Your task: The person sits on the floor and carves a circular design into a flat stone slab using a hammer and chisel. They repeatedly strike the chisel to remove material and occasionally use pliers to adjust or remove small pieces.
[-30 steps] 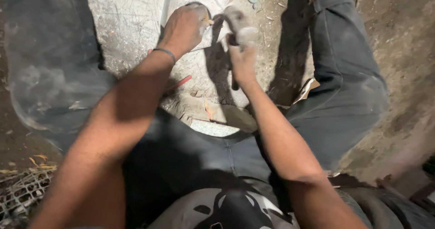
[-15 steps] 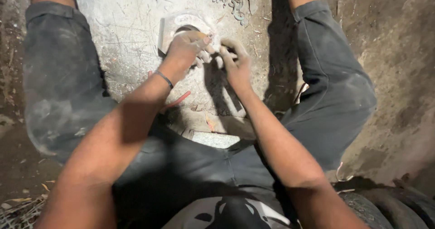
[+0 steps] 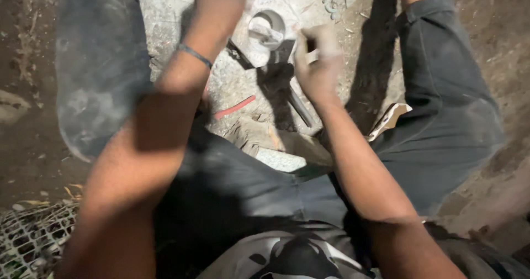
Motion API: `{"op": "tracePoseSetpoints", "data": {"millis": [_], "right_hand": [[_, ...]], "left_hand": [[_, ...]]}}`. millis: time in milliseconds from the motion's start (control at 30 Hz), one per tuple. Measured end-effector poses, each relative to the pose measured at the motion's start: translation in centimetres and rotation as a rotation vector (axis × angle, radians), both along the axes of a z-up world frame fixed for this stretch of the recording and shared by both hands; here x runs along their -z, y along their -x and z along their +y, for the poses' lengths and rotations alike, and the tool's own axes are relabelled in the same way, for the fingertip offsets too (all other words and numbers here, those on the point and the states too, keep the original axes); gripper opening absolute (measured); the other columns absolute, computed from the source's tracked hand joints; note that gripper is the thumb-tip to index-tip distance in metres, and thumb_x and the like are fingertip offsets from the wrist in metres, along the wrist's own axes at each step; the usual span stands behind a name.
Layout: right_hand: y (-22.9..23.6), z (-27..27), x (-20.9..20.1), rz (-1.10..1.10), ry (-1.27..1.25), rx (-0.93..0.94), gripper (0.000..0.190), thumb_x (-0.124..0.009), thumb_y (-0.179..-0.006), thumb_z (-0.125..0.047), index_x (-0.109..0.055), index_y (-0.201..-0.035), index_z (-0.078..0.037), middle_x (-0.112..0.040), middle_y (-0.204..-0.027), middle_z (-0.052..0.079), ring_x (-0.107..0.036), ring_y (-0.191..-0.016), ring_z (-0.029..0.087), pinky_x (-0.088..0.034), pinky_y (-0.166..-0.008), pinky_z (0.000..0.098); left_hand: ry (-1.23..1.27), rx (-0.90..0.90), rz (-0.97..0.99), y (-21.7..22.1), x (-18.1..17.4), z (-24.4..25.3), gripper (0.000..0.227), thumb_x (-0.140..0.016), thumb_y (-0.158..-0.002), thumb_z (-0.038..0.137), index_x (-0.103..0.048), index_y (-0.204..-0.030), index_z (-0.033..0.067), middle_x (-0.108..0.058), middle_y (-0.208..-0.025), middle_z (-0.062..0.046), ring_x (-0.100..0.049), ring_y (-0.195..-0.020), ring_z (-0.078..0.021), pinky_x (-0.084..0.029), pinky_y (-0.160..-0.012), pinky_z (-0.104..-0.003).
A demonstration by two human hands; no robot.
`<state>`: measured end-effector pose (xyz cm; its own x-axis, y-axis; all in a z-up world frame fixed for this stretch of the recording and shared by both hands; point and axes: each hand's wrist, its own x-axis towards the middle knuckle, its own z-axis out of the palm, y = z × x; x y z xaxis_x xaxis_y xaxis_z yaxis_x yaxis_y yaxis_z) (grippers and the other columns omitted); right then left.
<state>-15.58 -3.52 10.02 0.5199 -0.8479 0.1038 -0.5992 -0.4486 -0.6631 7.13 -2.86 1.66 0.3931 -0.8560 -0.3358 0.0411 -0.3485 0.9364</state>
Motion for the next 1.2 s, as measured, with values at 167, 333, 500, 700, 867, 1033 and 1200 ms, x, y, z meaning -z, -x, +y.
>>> {"op": "tracePoseSetpoints", "data": {"millis": [167, 333, 500, 700, 867, 1033, 1200], "right_hand": [[0.3, 1.0, 2.5, 0.089, 0.067, -0.168, 0.015, -0.073, -0.095, -0.002, -0.061, -0.105, 0.0, -0.06, -0.097, 0.021, -0.06, -0.09, 0.039, -0.052, -0.078, 0.0463], [0.9, 1.7, 2.8, 0.157, -0.03, -0.232, 0.018, -0.074, -0.09, -0.003, -0.058, -0.097, 0.001, -0.059, -0.094, 0.023, -0.059, -0.089, 0.044, -0.051, -0.077, 0.0478], [1.5, 2.8, 3.0, 0.085, -0.043, -0.164, 0.014, -0.073, -0.093, -0.003, -0.061, -0.099, 0.0, -0.061, -0.091, 0.022, -0.063, -0.085, 0.042, -0.052, -0.074, 0.045], [1.2, 2.8, 3.0, 0.035, -0.053, -0.123, 0.012, -0.071, -0.094, -0.005, -0.065, -0.103, 0.0, -0.066, -0.093, 0.019, -0.068, -0.084, 0.037, -0.054, -0.073, 0.04], [0.3, 0.2, 0.3, -0.424, -0.478, 0.264, 0.01, -0.066, -0.103, -0.011, -0.062, -0.104, -0.002, -0.067, -0.089, 0.013, -0.066, -0.078, 0.027, -0.055, -0.071, 0.0382], [0.6, -0.9, -4.3, -1.081, -1.169, 0.28, 0.014, -0.06, -0.108, -0.014, -0.057, -0.119, -0.005, -0.067, -0.097, 0.013, -0.068, -0.084, 0.024, -0.056, -0.077, 0.0391], [1.1, -0.5, -5.8, -1.198, -1.207, 0.218, 0.015, -0.059, -0.104, -0.014, -0.056, -0.117, -0.007, -0.067, -0.101, 0.015, -0.069, -0.089, 0.028, -0.057, -0.082, 0.0407]], "left_hand": [[0.124, -0.136, -0.1, 0.1, 0.2, -1.8, 0.016, -0.073, -0.091, 0.017, -0.074, -0.088, 0.0019, -0.074, -0.074, -0.011, -0.073, -0.063, -0.0196, -0.053, -0.054, -0.034], [0.276, -0.103, -0.42, 0.7, -1.3, -1.0, 0.019, -0.08, -0.091, 0.017, -0.074, -0.086, 0.0004, -0.073, -0.074, -0.017, -0.073, -0.067, -0.025, -0.055, -0.06, -0.038], [0.265, -0.007, -0.347, 1.3, -1.1, 0.6, 0.014, -0.077, -0.092, 0.018, -0.076, -0.088, 0.0049, -0.075, -0.08, -0.016, -0.076, -0.076, -0.0304, -0.058, -0.068, -0.039], [0.191, 0.094, -0.354, 1.7, -1.2, 0.4, 0.011, -0.074, -0.089, 0.016, -0.075, -0.089, 0.0049, -0.074, -0.084, -0.018, -0.076, -0.079, -0.0323, -0.058, -0.072, -0.04], [0.101, 0.143, -0.318, 1.2, -1.9, 0.0, 0.01, -0.072, -0.086, 0.015, -0.077, -0.088, 0.0071, -0.076, -0.086, -0.017, -0.076, -0.082, -0.0307, -0.058, -0.075, -0.038], [0.07, 0.27, -0.312, 1.7, -3.1, 0.0, 0.014, -0.075, -0.085, 0.018, -0.077, -0.091, 0.0062, -0.075, -0.087, -0.018, -0.075, -0.084, -0.0313, -0.057, -0.076, -0.039], [0.014, 0.308, -0.349, 2.0, -2.4, 0.6, 0.014, -0.074, -0.085, 0.019, -0.078, -0.091, 0.0066, -0.075, -0.088, -0.017, -0.074, -0.083, -0.0316, -0.057, -0.075, -0.04]]}}
